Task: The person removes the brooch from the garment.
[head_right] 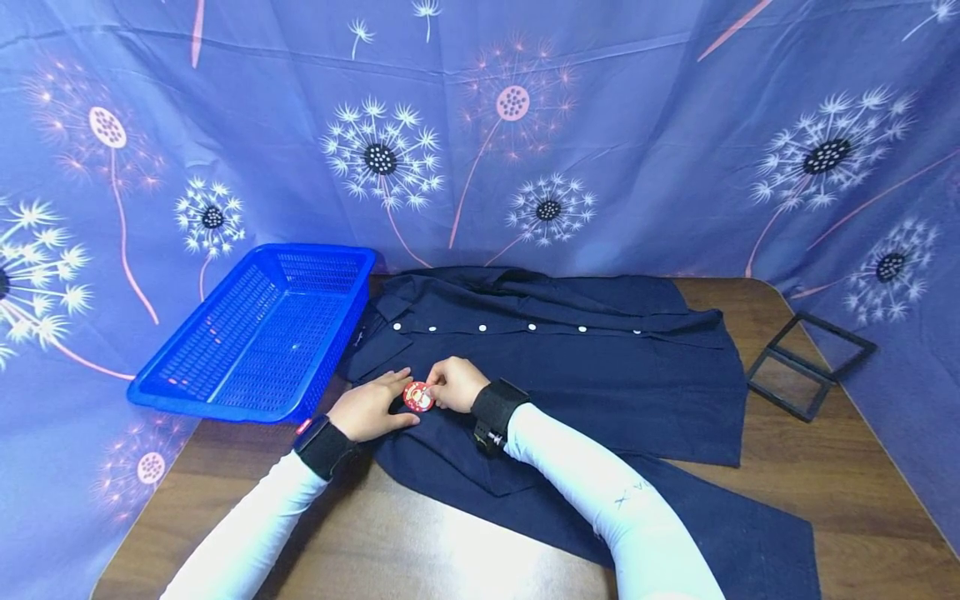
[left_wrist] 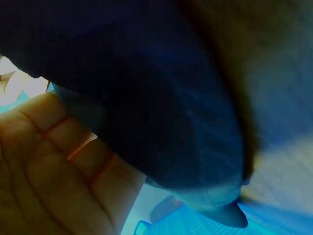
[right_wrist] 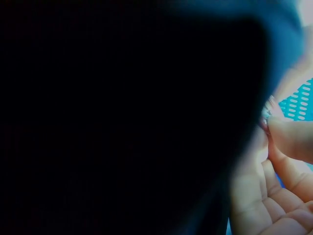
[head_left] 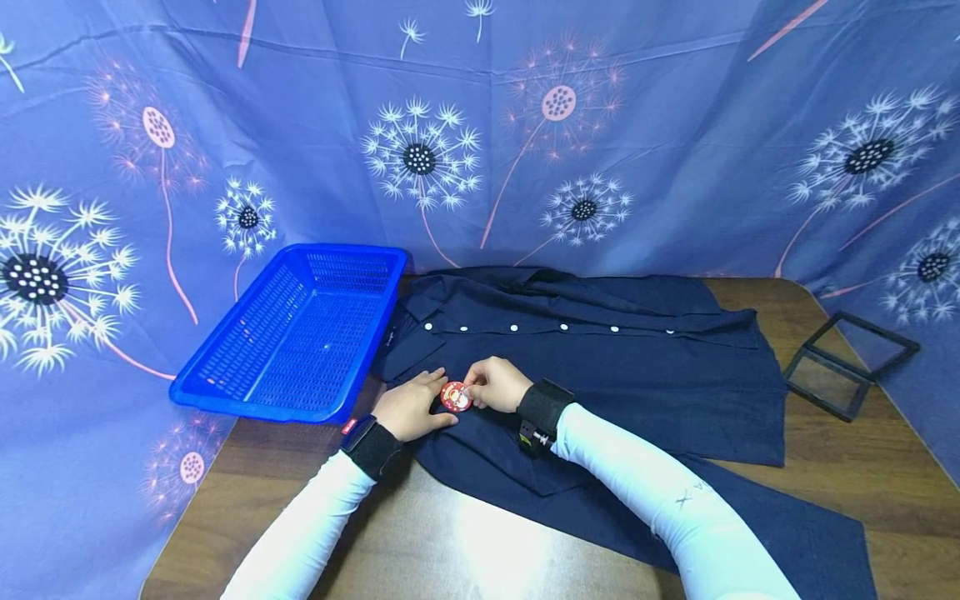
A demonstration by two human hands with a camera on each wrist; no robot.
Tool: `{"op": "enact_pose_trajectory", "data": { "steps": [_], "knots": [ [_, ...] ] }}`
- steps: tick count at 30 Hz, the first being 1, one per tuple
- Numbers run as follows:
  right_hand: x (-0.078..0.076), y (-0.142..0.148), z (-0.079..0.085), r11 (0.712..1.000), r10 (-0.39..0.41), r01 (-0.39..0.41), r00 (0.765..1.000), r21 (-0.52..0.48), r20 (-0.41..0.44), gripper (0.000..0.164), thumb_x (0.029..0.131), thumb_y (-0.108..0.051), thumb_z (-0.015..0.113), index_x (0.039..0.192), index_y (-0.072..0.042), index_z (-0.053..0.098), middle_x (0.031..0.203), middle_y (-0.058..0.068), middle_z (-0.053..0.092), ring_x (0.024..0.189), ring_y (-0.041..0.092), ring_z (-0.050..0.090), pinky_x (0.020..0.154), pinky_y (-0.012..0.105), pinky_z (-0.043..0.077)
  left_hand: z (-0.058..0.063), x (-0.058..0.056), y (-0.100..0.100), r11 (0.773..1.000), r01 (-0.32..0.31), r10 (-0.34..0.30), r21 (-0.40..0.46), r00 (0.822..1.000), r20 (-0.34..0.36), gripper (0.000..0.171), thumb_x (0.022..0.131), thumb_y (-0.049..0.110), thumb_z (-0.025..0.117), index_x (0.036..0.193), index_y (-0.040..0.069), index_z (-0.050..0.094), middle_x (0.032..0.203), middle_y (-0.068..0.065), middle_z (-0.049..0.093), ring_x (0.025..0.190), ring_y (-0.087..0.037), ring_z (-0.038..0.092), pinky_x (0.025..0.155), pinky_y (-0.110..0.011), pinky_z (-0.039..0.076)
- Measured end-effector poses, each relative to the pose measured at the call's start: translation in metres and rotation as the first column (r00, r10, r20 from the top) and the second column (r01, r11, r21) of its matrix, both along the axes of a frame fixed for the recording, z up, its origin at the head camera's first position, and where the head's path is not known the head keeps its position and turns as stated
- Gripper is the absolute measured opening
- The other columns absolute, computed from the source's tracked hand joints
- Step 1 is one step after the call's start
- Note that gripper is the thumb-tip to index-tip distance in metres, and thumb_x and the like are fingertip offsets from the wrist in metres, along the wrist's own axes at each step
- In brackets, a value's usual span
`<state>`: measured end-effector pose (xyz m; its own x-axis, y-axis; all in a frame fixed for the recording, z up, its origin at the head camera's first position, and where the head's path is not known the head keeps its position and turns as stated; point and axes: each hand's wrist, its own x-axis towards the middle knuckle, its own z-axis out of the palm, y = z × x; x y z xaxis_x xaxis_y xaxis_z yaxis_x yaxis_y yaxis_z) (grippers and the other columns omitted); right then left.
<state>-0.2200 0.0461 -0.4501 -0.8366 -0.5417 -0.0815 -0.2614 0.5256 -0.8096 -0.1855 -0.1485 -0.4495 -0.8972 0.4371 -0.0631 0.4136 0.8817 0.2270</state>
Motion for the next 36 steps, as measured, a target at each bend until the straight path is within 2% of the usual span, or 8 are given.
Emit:
{"op": "enact_pose_trajectory", "data": {
  "steps": [18,24,36],
  "knots": [
    [-0.0008,0.001,0.0014,1.0,0.008,-0.005,0.992,-0.028,0.129,0.007,0.089,0.005,0.061,0.087,0.006,0.067,0.076,0.017,0.07,0.061,0.011,0.065,0.061,0.026,0.058,-0.0025,-0.0007,-0.0014,1.0,0.005,-0.005,-0.014,1.0,-0.012,0.074,0.082,0.049,0.074,0.136,0.001,0.056,0.148,-0.014,0.049,0.136,-0.034,0.048,0.111,-0.045,0.04],
    [-0.0038,0.0013,-0.0011,0.999,0.029,-0.025,0.99,-0.028,0.138,0.007,0.09,0.004,0.061,0.086,0.005,0.067,0.074,0.015,0.07,0.06,0.009,0.064,0.06,0.024,0.058,-0.0036,-0.0011,-0.0015,1.0,0.0,0.0,-0.022,1.0,-0.014,0.075,0.082,0.051,0.073,0.137,0.002,0.056,0.149,-0.013,0.049,0.137,-0.033,0.048,0.111,-0.045,0.04],
    [-0.0061,0.0028,-0.0041,0.995,0.048,-0.033,0.984,-0.093,0.169,0.009,0.089,0.007,0.057,0.089,0.01,0.066,0.07,0.014,0.068,0.057,0.007,0.061,0.06,0.026,0.059,-0.0025,-0.0013,-0.0017,1.0,0.009,-0.009,-0.024,1.0,-0.009,0.076,0.082,0.051,0.073,0.137,0.001,0.055,0.149,-0.014,0.048,0.137,-0.034,0.047,0.112,-0.045,0.039]
  ]
}}
